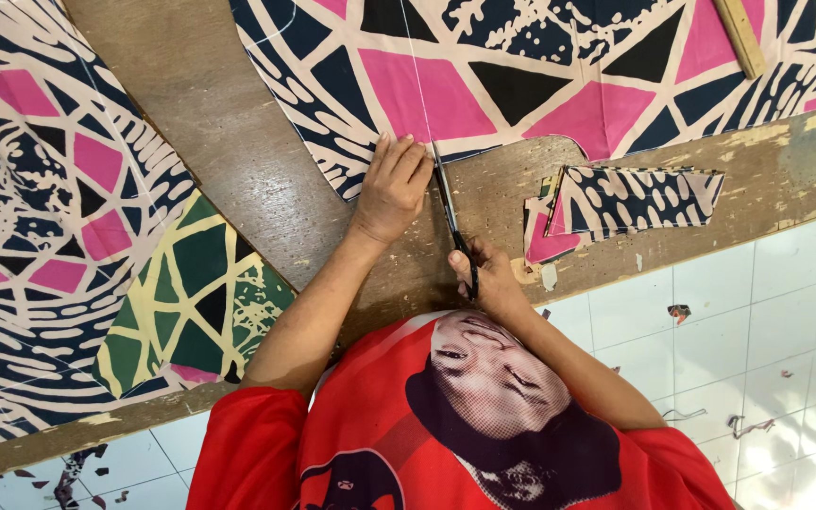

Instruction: The person uses shears to cut a large piece of patterned fabric laid out on a wooden table. They follow drawn lines to cut out multiple shapes, occasionally adjusting the fabric and moving cut pieces aside.

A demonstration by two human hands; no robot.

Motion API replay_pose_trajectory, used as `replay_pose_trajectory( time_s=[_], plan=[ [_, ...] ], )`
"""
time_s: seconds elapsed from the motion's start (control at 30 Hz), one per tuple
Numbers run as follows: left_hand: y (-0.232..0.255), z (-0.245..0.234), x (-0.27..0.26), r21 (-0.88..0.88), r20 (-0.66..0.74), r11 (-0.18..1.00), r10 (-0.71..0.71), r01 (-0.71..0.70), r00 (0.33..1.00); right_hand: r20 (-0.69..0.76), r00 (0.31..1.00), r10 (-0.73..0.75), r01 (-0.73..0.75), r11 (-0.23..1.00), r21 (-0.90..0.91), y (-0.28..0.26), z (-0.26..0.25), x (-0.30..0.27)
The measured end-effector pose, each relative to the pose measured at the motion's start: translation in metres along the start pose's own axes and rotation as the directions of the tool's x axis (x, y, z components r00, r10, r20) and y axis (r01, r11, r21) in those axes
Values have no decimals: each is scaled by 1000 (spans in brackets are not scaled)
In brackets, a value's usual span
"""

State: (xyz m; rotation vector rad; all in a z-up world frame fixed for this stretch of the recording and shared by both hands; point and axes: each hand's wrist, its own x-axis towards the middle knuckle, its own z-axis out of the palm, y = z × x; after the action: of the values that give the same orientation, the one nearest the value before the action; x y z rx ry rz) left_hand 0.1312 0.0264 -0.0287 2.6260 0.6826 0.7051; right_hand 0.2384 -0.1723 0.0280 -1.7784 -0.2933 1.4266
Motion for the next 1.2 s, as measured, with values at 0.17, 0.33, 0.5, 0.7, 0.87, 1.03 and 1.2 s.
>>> replay_pose_trajectory(
  time_s=[0.17,0.33,0.5,0.7,0.87,1.03,1.2],
  plan=[
    [2,-9,3,-17,-20,1000,-1,1,1000,-11,1000,-4,4,1000,-5,5,3,0],
    [2,-10,5,-29,-29,1000,4,-5,1000,17,1000,-18,18,1000,26,4,1,1],
    [2,-9,5,-46,-35,999,5,-7,999,-8,1000,18,-18,1000,-22,1,4,1],
    [2,-13,7,-50,-49,999,6,-8,999,-27,998,50,-51,998,-32,-7,4,3],
    [2,-14,8,-62,-63,998,2,-6,998,-15,1000,-25,25,1000,-3,-17,10,20],
    [1,-13,4,-82,-60,997,-7,2,998,-29,999,34,-34,999,14,-20,13,18],
    [0,-15,7,-97,-58,995,-8,2,998,-17,1000,12,-11,999,32,-33,11,26]
  ],
)
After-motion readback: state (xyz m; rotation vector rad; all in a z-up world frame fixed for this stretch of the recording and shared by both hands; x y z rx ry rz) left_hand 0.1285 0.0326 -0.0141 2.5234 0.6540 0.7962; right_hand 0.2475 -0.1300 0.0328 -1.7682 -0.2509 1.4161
